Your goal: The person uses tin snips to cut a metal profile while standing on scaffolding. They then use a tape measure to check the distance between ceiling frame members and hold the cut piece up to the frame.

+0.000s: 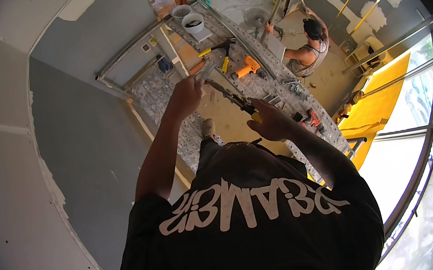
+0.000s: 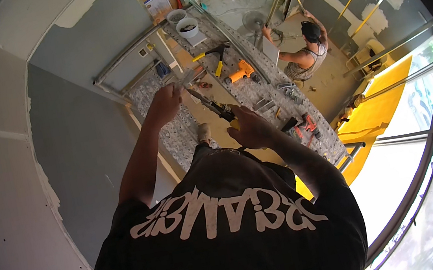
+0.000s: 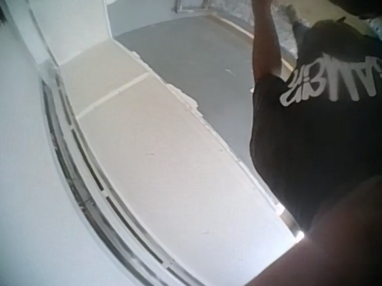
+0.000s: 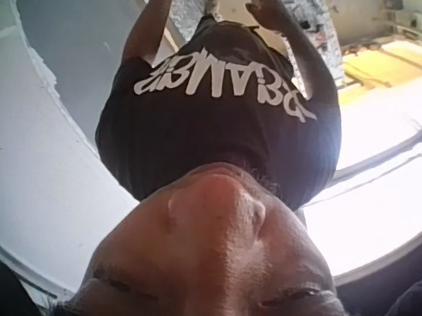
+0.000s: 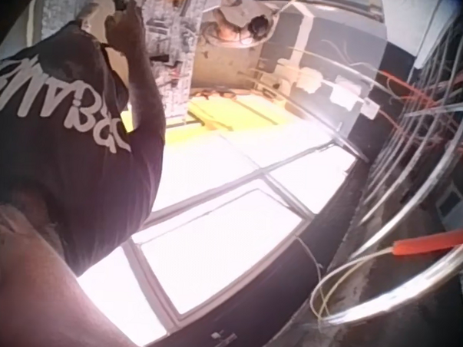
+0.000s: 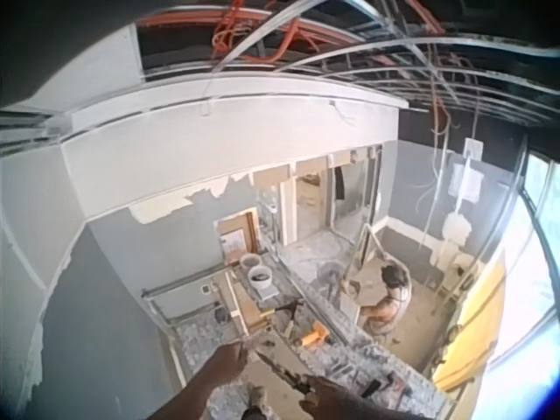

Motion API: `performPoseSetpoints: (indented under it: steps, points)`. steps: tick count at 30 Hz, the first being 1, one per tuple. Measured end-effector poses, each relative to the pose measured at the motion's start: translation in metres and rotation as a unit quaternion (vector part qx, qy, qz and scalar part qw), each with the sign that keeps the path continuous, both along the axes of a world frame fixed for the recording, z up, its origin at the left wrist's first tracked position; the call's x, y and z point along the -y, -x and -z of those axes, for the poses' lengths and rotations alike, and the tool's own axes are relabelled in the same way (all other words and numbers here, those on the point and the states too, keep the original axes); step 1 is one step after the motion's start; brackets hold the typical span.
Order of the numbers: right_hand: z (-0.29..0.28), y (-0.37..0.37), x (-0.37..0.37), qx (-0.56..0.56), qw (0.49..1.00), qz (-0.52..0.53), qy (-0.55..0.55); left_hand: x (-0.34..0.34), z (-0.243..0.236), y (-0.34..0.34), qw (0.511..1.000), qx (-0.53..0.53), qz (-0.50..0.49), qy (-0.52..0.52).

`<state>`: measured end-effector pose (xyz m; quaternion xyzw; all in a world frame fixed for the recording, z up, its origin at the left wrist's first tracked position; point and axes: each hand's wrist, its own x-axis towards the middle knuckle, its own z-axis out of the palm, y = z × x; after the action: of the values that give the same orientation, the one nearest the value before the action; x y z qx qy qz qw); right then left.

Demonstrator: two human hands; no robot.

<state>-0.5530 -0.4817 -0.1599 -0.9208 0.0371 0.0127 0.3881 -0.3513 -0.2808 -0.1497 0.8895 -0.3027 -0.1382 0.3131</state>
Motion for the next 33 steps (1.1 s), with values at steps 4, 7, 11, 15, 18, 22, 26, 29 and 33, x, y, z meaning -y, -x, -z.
performPoseSetpoints:
  steps: [4, 7, 11, 15, 18, 22, 26, 29, 33]
  points:
    - [-0.020, 0.000, 0.000, -0.094, 0.995, 0.004, -0.028, -0.002, -0.012, -0.001, 0.990, -0.125, -0.036, 0.061]
    - [-0.025, -0.003, -0.001, -0.101, 0.994, 0.007, -0.032, 0.000, -0.020, 0.006, 0.990, -0.118, -0.035, 0.065]
    - [-0.019, -0.007, -0.002, -0.106, 0.993, 0.005, -0.049, 0.005, -0.022, 0.009, 0.993, -0.095, -0.041, 0.060]
    - [-0.016, -0.008, -0.004, -0.095, 0.992, 0.005, -0.079, 0.008, -0.024, 0.013, 0.996, -0.057, -0.031, 0.058]
    - [-0.022, -0.007, -0.006, -0.107, 0.991, 0.007, -0.076, 0.007, -0.021, 0.012, 0.997, -0.042, -0.032, 0.052]
    - [-0.017, -0.007, -0.008, -0.106, 0.992, 0.009, -0.075, 0.005, -0.016, 0.014, 0.998, -0.018, -0.044, 0.042]
    - [-0.010, -0.008, -0.008, -0.078, 0.995, 0.023, -0.056, 0.007, -0.023, 0.019, 0.998, 0.031, -0.031, 0.035]
    - [0.011, -0.009, -0.009, -0.056, 0.997, 0.031, -0.044, 0.006, -0.006, 0.015, 0.996, 0.067, -0.023, 0.048]
    - [0.023, -0.009, -0.008, -0.031, 0.998, 0.042, -0.018, 0.006, 0.003, 0.016, 0.997, 0.061, -0.010, 0.042]
